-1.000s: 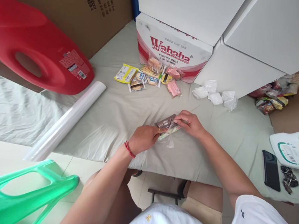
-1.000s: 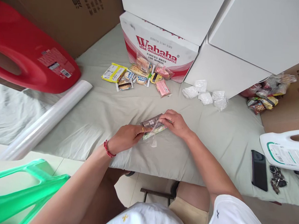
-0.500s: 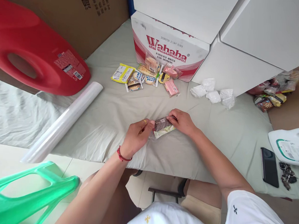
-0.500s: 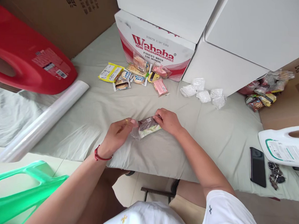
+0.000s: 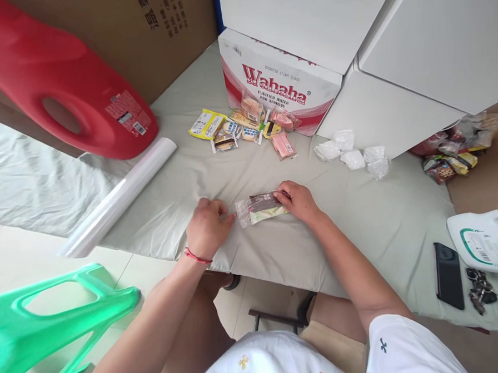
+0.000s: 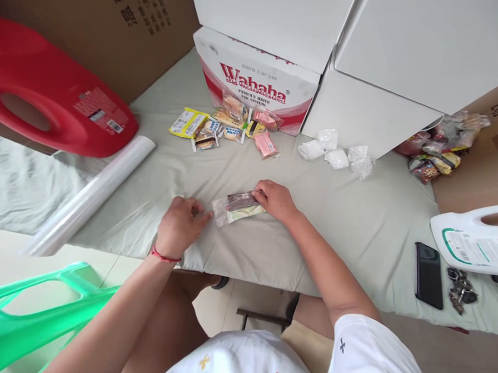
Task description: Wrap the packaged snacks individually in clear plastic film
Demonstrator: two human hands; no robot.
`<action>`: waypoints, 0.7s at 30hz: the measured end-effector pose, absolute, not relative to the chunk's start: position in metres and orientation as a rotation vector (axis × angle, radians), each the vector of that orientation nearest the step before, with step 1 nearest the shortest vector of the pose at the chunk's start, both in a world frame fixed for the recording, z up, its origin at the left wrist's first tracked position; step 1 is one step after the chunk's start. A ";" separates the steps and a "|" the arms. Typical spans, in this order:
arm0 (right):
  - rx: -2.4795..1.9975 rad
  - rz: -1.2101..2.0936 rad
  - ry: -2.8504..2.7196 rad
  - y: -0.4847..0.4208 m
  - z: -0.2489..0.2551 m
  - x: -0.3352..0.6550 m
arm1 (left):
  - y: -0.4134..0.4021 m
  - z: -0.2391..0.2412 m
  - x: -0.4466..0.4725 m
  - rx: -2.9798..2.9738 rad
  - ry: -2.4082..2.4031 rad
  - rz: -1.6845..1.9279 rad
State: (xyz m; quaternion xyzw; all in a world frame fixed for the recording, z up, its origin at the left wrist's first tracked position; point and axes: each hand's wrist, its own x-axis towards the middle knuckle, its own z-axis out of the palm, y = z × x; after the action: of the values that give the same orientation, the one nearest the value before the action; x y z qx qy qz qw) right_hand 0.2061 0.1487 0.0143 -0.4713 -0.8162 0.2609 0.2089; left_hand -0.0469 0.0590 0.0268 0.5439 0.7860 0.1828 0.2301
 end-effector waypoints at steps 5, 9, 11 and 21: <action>-1.296 0.689 -2.237 0.145 0.011 0.206 | 0.064 0.021 -0.025 1.628 2.153 0.840; -1.304 0.728 -2.151 0.144 0.007 0.206 | 0.070 0.017 -0.009 1.603 2.118 0.698; -1.300 0.750 -2.123 0.143 0.006 0.207 | 0.070 0.017 -0.011 1.571 2.021 0.738; -1.293 0.766 -2.043 0.141 0.003 0.206 | 0.067 0.022 -0.022 0.849 1.493 0.977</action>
State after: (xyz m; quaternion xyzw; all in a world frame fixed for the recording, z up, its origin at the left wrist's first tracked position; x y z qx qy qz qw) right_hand 0.2056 0.1406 0.0029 -0.4865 -0.7689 0.2882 0.2983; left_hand -0.0223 0.0669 0.0223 0.3587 0.6307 0.4128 0.5506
